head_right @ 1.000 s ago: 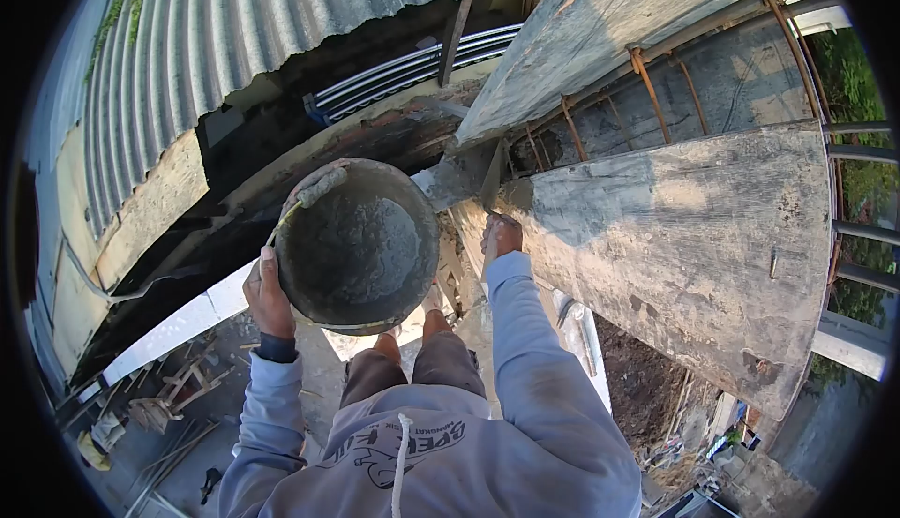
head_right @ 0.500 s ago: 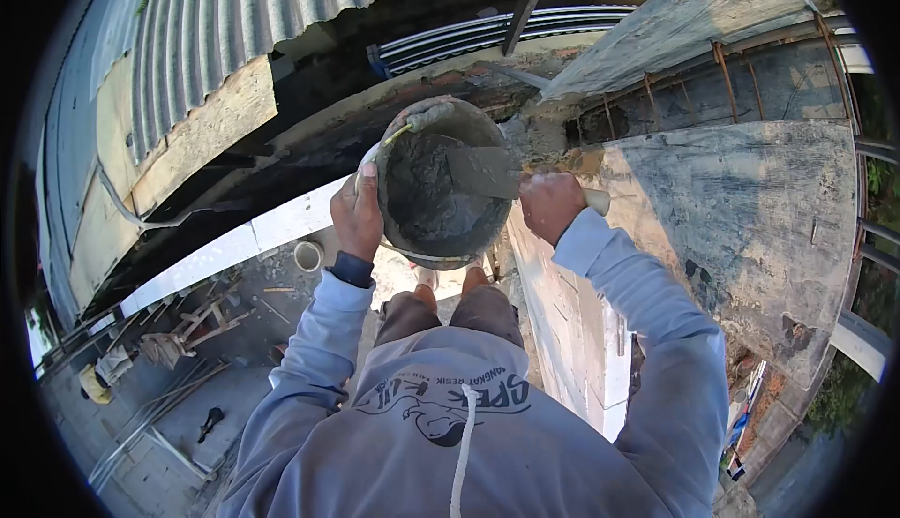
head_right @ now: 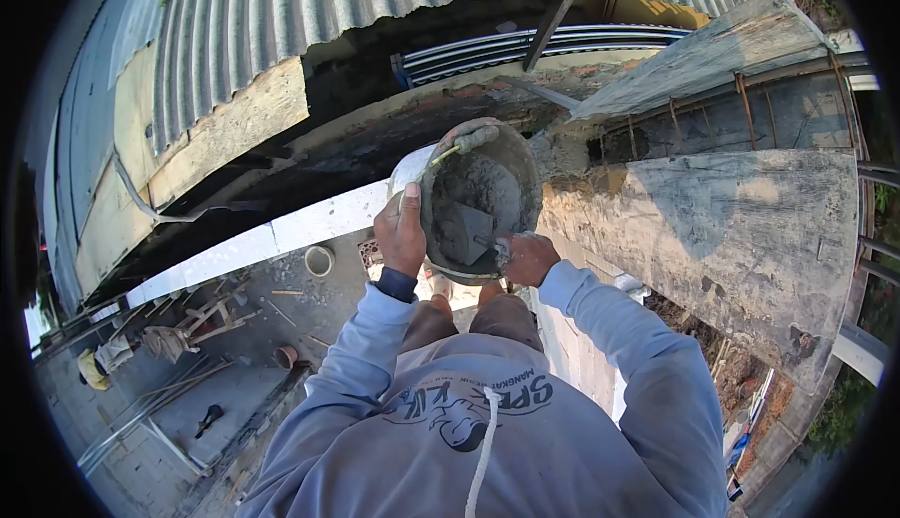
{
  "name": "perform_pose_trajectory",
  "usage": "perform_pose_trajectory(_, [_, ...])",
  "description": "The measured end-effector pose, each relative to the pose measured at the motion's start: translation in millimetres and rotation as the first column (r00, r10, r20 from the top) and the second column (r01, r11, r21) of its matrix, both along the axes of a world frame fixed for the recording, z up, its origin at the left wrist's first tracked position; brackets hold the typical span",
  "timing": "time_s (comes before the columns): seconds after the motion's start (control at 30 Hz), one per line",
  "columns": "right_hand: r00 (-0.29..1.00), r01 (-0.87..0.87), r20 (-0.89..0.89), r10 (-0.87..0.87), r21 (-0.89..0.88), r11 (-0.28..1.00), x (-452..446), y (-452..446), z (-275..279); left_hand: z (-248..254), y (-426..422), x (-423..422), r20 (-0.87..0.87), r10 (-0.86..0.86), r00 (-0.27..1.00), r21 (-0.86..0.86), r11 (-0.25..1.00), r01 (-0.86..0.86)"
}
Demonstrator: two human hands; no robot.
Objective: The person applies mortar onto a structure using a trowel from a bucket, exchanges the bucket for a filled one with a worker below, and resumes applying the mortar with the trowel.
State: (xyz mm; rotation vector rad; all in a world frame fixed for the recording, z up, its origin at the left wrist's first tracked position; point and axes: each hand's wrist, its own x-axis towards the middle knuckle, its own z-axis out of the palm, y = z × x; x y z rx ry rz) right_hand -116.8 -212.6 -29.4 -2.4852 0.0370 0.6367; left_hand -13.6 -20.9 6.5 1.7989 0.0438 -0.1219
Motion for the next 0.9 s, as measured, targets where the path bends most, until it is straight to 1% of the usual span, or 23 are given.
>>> perform_pose_trajectory(0.03, [0.999, 0.048, 0.001, -0.048, 0.033, 0.998, -7.9, -1.9, 7.6, 0.8, 0.9, -3.6, -0.020, -0.012, 1.000, -0.005, 1.000, 0.012])
perform_pose_trajectory(0.1, [0.995, 0.092, 0.031, -0.094, 0.056, 0.994, -16.3, -11.3, 4.6, 0.9, 0.9, -1.9, -0.044, -0.033, 0.998, -0.027, 0.999, 0.032])
perform_pose_trajectory(0.13, [0.992, 0.116, 0.045, -0.119, 0.075, 0.990, -17.4, -14.6, 6.2, -3.6, -0.7, -1.1, -0.025, -0.004, 1.000, -0.079, 0.997, 0.002])
perform_pose_trajectory(0.17, [0.988, 0.140, 0.056, -0.146, 0.098, 0.985, -19.0, -16.5, 8.6, -7.0, 2.9, -0.1, -0.033, -0.016, 0.999, -0.061, 0.998, 0.014])
perform_pose_trajectory(0.23, [0.988, 0.143, 0.047, -0.147, 0.077, 0.987, -11.1, -21.4, 19.2, -4.6, 12.3, 8.4, -0.041, -0.044, 0.998, -0.016, 0.999, 0.043])
perform_pose_trajectory(0.27, [0.988, 0.148, 0.039, -0.151, 0.069, 0.987, -9.8, -22.3, 23.1, -2.5, 14.1, 10.0, -0.015, -0.017, 1.000, -0.045, 0.999, 0.016])
perform_pose_trajectory(0.37, [0.983, 0.170, 0.066, -0.172, 0.035, 0.985, -20.1, -28.3, 10.9, 1.1, 34.9, 18.9, -0.027, -0.054, 0.998, 0.006, 0.998, 0.055])
perform_pose_trajectory(0.4, [0.981, 0.186, 0.046, -0.188, 0.040, 0.982, -23.0, -29.3, 15.1, 4.6, 36.3, 19.2, -0.038, -0.019, 0.999, -0.087, 0.996, 0.016])
perform_pose_trajectory(0.47, [0.975, 0.223, 0.007, -0.224, 0.042, 0.974, -26.7, -30.5, 26.6, -4.0, 51.9, 24.0, -0.061, -0.032, 0.998, 0.007, 0.999, 0.032])
perform_pose_trajectory(0.5, [0.975, 0.220, 0.028, -0.222, 0.056, 0.974, -29.3, -31.3, 29.2, -1.7, 54.0, 24.9, -0.073, -0.032, 0.997, 0.034, 0.999, 0.034])
perform_pose_trajectory(0.57, [0.971, 0.224, 0.072, -0.228, 0.066, 0.972, -36.8, -36.1, 34.8, -6.3, 52.0, 24.7, -0.077, 0.015, 0.997, -0.118, 0.993, -0.024])
perform_pose_trajectory(0.63, [0.967, 0.242, 0.069, -0.246, 0.070, 0.968, -48.2, -43.8, 25.6, -6.4, 55.7, 25.1, -0.106, 0.013, 0.994, -0.134, 0.991, -0.027])
perform_pose_trajectory(0.7, [0.956, 0.291, -0.005, -0.294, 0.152, 0.944, -54.3, -51.8, 30.4, -8.2, 61.3, 23.9, -0.093, 0.005, 0.996, -0.089, 0.996, -0.013])
perform_pose_trajectory(0.8, [0.869, 0.494, -0.213, -0.447, 0.321, 0.808, -69.6, -72.8, 10.1, -10.1, 66.3, 26.4, -0.101, 0.002, 0.995, -0.032, 0.999, -0.005])
perform_pose_trajectory(0.87, [0.704, 0.710, -0.449, -0.550, 0.424, 0.562, -73.6, -99.4, -8.0, -15.6, 67.8, 26.5, -0.113, 0.035, 0.993, -0.061, 0.997, -0.042])
perform_pose_trajectory(0.9, [0.608, 0.794, -0.562, -0.562, 0.442, 0.417, -71.0, -116.2, -19.7, -19.2, 66.2, 27.4, -0.115, 0.054, 0.992, -0.078, 0.995, -0.063])
